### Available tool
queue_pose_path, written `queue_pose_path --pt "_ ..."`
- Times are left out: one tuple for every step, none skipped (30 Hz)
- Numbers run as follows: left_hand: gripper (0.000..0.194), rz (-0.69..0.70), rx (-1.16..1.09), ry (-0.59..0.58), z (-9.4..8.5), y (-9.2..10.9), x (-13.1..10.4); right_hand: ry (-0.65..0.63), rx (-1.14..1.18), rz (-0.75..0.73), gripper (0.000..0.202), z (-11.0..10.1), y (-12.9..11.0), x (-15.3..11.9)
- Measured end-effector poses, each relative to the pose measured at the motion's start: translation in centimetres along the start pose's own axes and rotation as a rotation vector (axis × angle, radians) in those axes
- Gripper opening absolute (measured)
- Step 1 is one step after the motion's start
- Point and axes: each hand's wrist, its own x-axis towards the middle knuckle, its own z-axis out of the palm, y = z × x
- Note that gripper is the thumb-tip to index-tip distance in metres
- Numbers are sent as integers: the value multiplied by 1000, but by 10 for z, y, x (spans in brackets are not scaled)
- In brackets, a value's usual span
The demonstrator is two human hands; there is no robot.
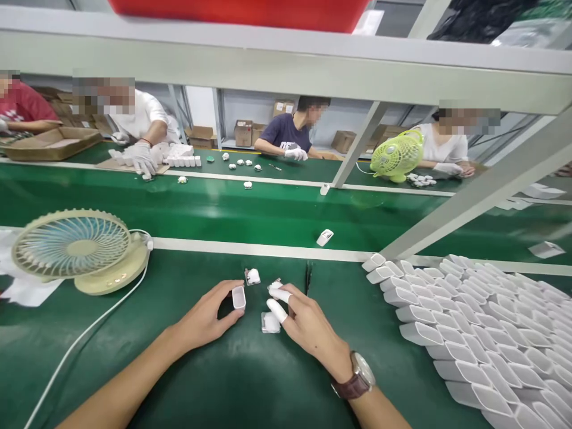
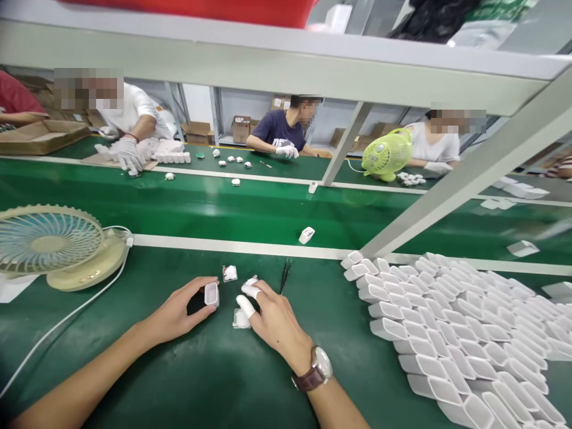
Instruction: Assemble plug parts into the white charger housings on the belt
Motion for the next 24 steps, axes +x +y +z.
queue_pose_path --pt "51 -6 2 -7 0 -1 -1 -61 -23 15 35 -5 0 -1" --pt "51 -12 5 -12 1 -2 -1 -128 -48 30 37 -10 0 -1" --pt "53 -19 6 -13 1 -3 -1 -197 -73 45 43 -14 -1 -2" --pt "55 -26 7 -9 2 -4 -2 -259 -97 58 51 -17 -2 -2" --pt "57 -32 6 0 4 -4 -2 -311 -116 71 57 -19 -4 -3" --pt "60 -36 6 11 5 -4 -2 -351 -129 80 59 -20 -5 -4" --pt "62 -38 6 23 6 -5 -2 -379 -135 81 53 -20 -6 -4" --pt "63 -37 6 34 8 -5 -2 -391 -132 73 43 -20 -7 -5" --pt "63 -35 7 42 9 -5 -2 -388 -121 52 31 -19 -7 -5" --pt "60 -32 8 50 10 -5 -2 -369 -100 24 22 -18 -7 -5" --pt "57 -25 7 55 10 -5 -2 -338 -69 -7 19 -16 -7 -5" --pt "54 -13 5 59 10 -4 -1 -298 -27 -34 19 -13 -6 -6" --pt "52 3 2 64 11 -4 -1 -253 25 -52 24 -10 -5 -6" --pt "50 23 -2 72 11 -4 -2 -205 88 -59 31 -8 -4 -6" --pt "49 44 -7 82 11 -3 -2 -159 159 -56 39 -5 -3 -5" --pt "49 61 -10 91 11 -2 -2 -116 230 -49 45 -2 -2 -5" --pt "48 73 -13 100 11 -1 -2 -79 293 -43 49 0 -1 -5" --pt "48 80 -16 105 11 -1 -2 -47 344 -39 50 3 0 -5" --pt "49 83 -20 104 11 0 -3 -22 383 -36 48 5 1 -5" --pt "50 84 -25 100 12 0 -3 -5 413 -36 45 6 1 -4" --pt "51 84 -32 97 12 -1 -3 6 442 -39 42 8 1 -4" --pt "52 83 -38 97 13 -1 -4 11 473 -43 42 9 2 -3" --pt "54 81 -44 99 13 -2 -4 10 505 -50 43 10 2 -3" --pt "55 79 -48 102 14 -2 -5 6 534 -61 44 12 2 -3"
